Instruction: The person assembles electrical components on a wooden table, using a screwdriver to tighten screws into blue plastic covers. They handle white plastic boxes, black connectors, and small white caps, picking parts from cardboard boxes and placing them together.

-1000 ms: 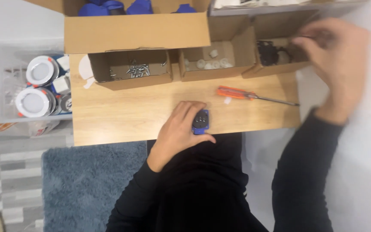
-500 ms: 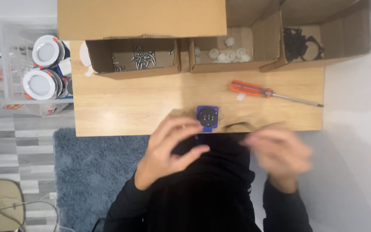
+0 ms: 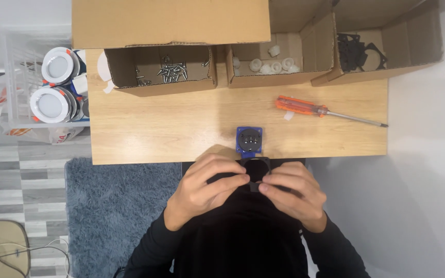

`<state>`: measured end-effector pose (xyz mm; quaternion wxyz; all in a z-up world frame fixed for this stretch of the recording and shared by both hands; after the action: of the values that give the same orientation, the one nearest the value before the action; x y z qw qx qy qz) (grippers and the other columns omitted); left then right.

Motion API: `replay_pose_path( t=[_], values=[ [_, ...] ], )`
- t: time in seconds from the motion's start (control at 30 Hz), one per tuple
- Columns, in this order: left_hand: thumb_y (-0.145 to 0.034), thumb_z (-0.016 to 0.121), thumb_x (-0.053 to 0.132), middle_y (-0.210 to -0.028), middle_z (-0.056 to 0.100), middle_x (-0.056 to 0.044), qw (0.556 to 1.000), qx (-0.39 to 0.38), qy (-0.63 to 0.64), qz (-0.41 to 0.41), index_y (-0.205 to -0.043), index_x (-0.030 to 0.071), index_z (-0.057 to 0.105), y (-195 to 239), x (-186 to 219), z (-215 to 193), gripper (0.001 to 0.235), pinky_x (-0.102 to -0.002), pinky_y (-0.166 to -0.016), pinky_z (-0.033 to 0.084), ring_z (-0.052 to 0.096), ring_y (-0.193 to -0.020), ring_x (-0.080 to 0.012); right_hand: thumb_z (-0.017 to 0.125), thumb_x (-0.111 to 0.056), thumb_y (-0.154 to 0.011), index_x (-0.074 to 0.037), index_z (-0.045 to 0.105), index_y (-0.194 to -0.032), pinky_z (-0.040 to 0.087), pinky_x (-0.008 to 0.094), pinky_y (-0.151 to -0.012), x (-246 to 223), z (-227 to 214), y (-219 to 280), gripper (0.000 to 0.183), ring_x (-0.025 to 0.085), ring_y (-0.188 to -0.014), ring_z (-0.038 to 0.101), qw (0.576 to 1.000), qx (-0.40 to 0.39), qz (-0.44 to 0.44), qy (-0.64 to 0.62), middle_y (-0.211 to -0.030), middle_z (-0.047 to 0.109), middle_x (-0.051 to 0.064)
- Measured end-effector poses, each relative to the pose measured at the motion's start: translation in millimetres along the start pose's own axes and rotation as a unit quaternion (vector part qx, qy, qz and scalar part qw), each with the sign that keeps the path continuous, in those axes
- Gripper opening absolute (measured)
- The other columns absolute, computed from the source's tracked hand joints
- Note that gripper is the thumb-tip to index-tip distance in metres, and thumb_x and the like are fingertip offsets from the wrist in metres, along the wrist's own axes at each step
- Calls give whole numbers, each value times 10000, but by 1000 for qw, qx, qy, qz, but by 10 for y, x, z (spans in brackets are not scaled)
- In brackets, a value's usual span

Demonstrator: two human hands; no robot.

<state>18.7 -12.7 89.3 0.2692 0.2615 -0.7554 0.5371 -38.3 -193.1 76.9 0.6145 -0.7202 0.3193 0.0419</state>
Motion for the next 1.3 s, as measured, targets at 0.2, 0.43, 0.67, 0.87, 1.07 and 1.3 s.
replay_pose_path(
  t=[0.2,0.43,0.67,0.87,1.07,1.3],
  values=[
    [-920,844,8,-1001,836,-112,999,28,-5,15,-960,87,862,-79,-91,-33,90,-440,-743,694,810,-857,-299,890,125,-812,16,842,-855,689,458,-645,207,-18,-79,127,353,-736,816,999,-13,30,-11,-870,803,200],
    [-954,814,24,-1052,823,-126,998,22,-38,33,-1045,97,868,-42,-256,31,129,-472,-804,703,813,-950,-326,859,149,-851,35,837,-914,702,455,-660,337,94,-163,132,340,-758,817,1000,-17,-9,15,-889,796,203],
    [-917,841,-2,-1056,815,-132,998,-8,-63,18,-1069,98,865,-44,-373,84,183,-489,-845,706,808,-990,-334,846,112,-874,22,835,-978,716,447,-694,455,151,-85,138,328,-808,828,998,-48,-18,39,-931,809,181],
    [-924,846,13,-1052,822,-106,996,-23,-83,7,-1056,115,871,6,-470,136,169,-467,-843,702,812,-984,-307,836,110,-882,12,824,-953,719,445,-688,527,169,-66,122,327,-793,825,997,-54,-15,56,-904,809,171],
    [-923,853,34,-1036,821,-94,995,-23,-95,-1,-1041,124,872,21,-527,146,150,-466,-844,693,807,-982,-300,822,103,-898,4,814,-959,725,433,-695,557,207,-89,116,310,-795,827,996,-66,-3,60,-897,812,150],
    [-940,844,46,-1013,828,-92,996,-32,-85,-8,-1033,110,872,12,-546,146,116,-475,-892,687,822,-1044,-316,840,50,-911,-25,825,-960,721,426,-742,596,212,-27,91,310,-848,829,995,-69,6,77,-888,813,124]
  ],
)
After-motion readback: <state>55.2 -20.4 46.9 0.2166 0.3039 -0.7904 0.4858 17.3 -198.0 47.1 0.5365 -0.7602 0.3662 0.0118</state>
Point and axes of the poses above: each hand's wrist, its own y-axis away from the middle knuckle, its own z-axis out of the palm, x = y × z, the point moved 9 cm from there along -y, towards the middle knuckle
